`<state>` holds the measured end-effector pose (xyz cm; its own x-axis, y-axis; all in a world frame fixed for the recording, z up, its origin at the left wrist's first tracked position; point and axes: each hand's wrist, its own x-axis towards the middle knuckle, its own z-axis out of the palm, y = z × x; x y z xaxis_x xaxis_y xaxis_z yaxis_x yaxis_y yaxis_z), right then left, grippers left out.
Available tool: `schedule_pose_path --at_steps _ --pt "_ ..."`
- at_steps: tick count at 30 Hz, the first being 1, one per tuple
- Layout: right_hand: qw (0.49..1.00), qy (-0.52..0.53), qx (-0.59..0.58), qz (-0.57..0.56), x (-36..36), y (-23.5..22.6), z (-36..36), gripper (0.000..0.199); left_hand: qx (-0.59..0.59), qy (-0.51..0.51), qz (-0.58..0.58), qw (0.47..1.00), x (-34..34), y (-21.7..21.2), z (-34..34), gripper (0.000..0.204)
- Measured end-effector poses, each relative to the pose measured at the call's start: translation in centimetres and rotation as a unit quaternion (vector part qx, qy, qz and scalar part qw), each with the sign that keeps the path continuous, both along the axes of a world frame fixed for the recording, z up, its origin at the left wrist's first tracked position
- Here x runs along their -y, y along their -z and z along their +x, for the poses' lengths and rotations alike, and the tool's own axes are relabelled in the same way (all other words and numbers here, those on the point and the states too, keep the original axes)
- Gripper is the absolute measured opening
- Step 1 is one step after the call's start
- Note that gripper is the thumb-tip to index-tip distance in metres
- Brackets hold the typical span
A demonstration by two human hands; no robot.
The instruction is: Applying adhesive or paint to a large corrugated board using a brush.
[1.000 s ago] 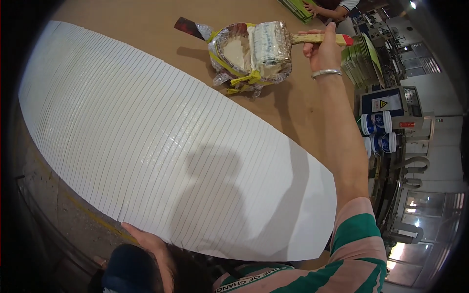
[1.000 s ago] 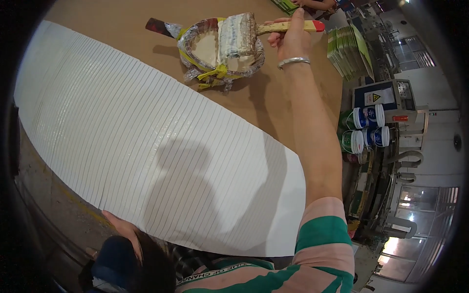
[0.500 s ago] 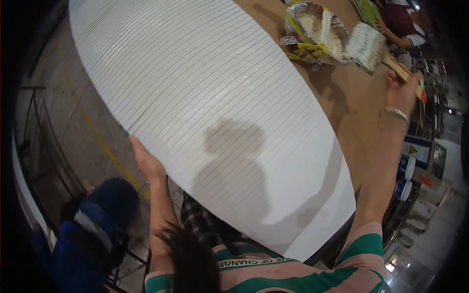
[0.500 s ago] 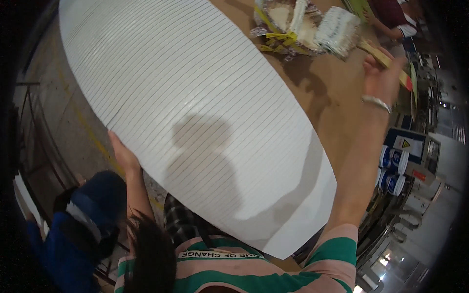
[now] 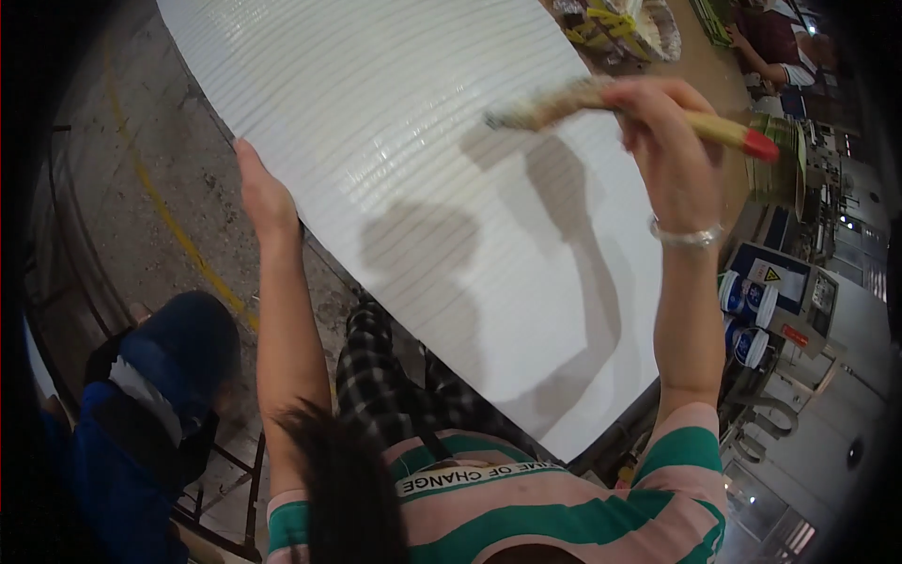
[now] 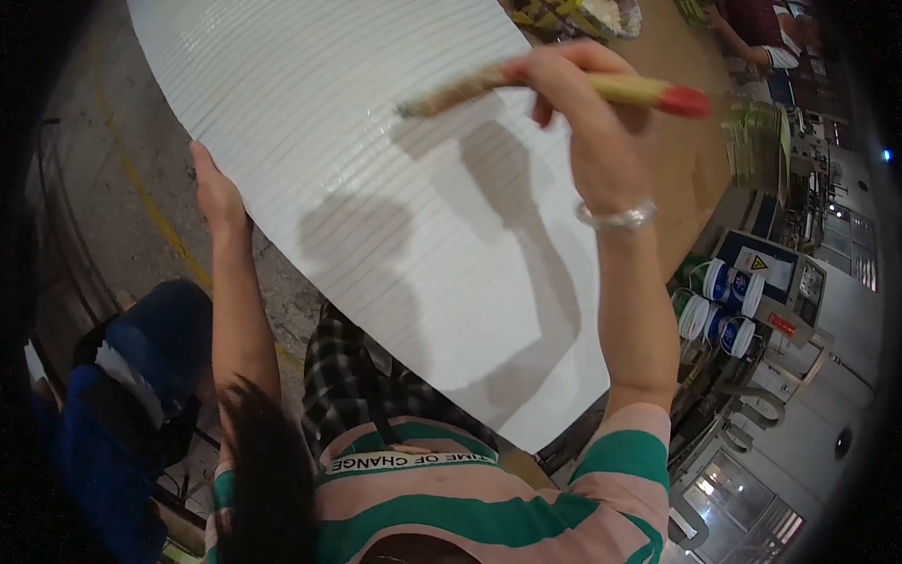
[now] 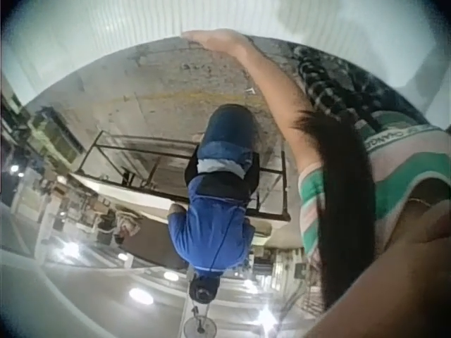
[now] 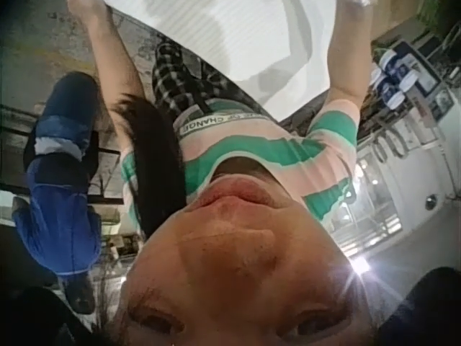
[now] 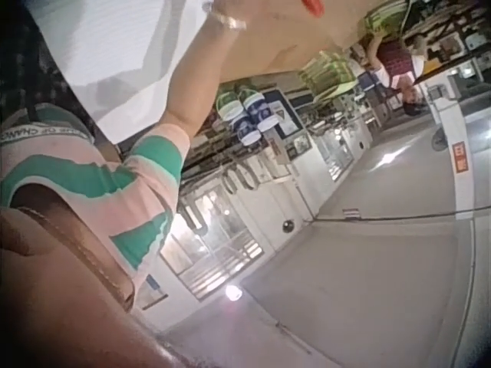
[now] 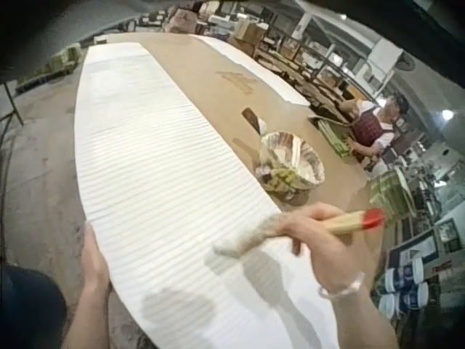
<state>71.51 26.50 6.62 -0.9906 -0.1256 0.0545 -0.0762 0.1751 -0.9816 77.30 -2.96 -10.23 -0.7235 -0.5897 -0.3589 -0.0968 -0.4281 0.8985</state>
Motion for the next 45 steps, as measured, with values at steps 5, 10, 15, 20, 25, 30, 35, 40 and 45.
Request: schedule_pose_path --at_steps 5,10,15,20,25,30,35,40,45 --pt "0.998 -0.011 -0.023 0.065 1.0 2.1 1.5 0.012 0.047 0.02 0.065 0.997 -1.9 -1.6 1.5 0.061" --pt "0.966 -0.071 0.062 0.239 -8.6 1.3 11.7 0.015 0.037 -0.016 0.058 0.997 -2.9 -0.6 2.3 0.065" --pt "0.956 -0.051 0.165 0.236 -11.5 -0.4 14.0 0.012 0.023 -0.012 0.0 1.0 -1.8 0.8 2.7 0.064" --pt "0.985 -0.121 -0.053 0.11 -2.7 1.1 1.6 0.016 0.068 -0.007 0.033 0.997 -3.3 -0.8 2.1 0.06" --pt "0.955 -0.151 0.112 0.229 -6.9 2.2 4.1 0.011 -0.001 -0.026 0.035 0.999 -1.9 1.9 2.6 0.062" --pt "0.938 -0.152 0.121 0.287 -6.2 -1.0 4.5 0.011 -0.006 -0.042 0.062 0.997 -2.0 0.8 2.8 0.062" --pt "0.977 -0.144 0.003 0.155 -0.1 1.9 -2.9 0.015 -0.025 -0.019 0.066 0.997 -3.1 1.7 2.0 0.064" --pt "0.906 -0.186 0.215 0.313 -1.8 -0.3 -0.9 0.018 0.035 -0.024 0.033 0.999 -2.9 -0.4 3.1 0.064" --pt "0.967 -0.168 -0.016 0.189 2.5 0.8 -7.0 0.02 0.015 0.0 0.061 0.998 -3.8 0.1 2.6 0.065"
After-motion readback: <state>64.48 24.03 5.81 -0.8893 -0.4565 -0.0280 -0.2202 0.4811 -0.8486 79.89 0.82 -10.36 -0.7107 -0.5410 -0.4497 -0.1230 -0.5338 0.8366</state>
